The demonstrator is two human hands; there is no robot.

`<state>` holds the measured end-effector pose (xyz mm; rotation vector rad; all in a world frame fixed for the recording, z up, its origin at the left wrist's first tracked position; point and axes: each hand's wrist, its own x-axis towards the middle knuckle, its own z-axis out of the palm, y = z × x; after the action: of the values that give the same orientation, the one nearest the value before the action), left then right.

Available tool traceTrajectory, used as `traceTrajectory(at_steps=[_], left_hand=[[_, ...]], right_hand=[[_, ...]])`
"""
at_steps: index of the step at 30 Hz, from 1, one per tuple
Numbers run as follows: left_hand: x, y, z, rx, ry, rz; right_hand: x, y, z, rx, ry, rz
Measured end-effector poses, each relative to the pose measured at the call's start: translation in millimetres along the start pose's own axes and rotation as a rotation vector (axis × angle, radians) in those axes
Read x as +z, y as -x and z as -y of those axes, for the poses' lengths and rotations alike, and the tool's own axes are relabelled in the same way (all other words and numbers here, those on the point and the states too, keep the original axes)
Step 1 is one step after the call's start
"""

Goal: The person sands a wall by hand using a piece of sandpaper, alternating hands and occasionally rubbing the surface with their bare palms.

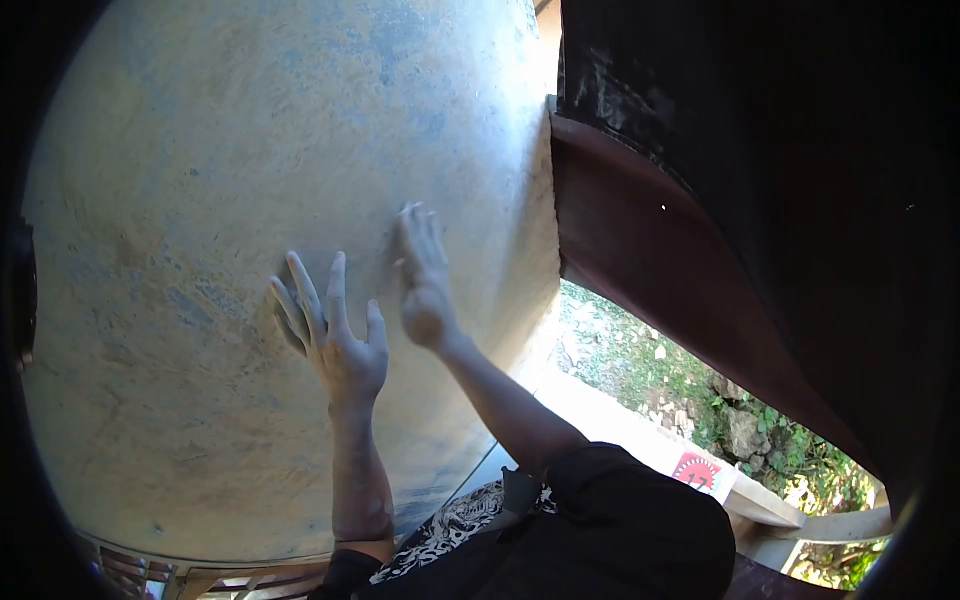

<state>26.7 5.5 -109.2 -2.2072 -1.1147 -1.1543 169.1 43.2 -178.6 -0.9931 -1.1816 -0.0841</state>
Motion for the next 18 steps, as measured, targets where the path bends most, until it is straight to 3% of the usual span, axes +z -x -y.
traceTrajectory(at_steps=[4,6,8,9,11,15,16,18], left_hand=[[19,9,6,-0.116,-0.164,0.048],[31,12,10,-0.100,-0.208,0.005],[36,14,10,-0.104,-0.245,-0.024],[37,13,9,-0.100,-0.267,-0.039],[41,15,7,-0.110,-0.295,-0.057],[55,16,5,-0.104,-0.336,-0.182],[57,16,5,-0.109,-0.352,-0.205],[61,17,7,-0.093,-0.365,-0.225]], right_hand=[[8,4,-26,-0.027,0.273,0.091],[0,-12,-68,-0.059,0.278,-0.046],[-9,-39,-94,0.114,0.199,-0.202],[-11,-51,-93,0.114,0.200,-0.182],[-15,-77,-75,0.353,0.092,-0.328],[15,-43,-25,-0.013,0.246,-0.115],[13,-30,-29,-0.012,0.239,-0.110],[2,-6,-57,-0.186,0.323,0.108]])
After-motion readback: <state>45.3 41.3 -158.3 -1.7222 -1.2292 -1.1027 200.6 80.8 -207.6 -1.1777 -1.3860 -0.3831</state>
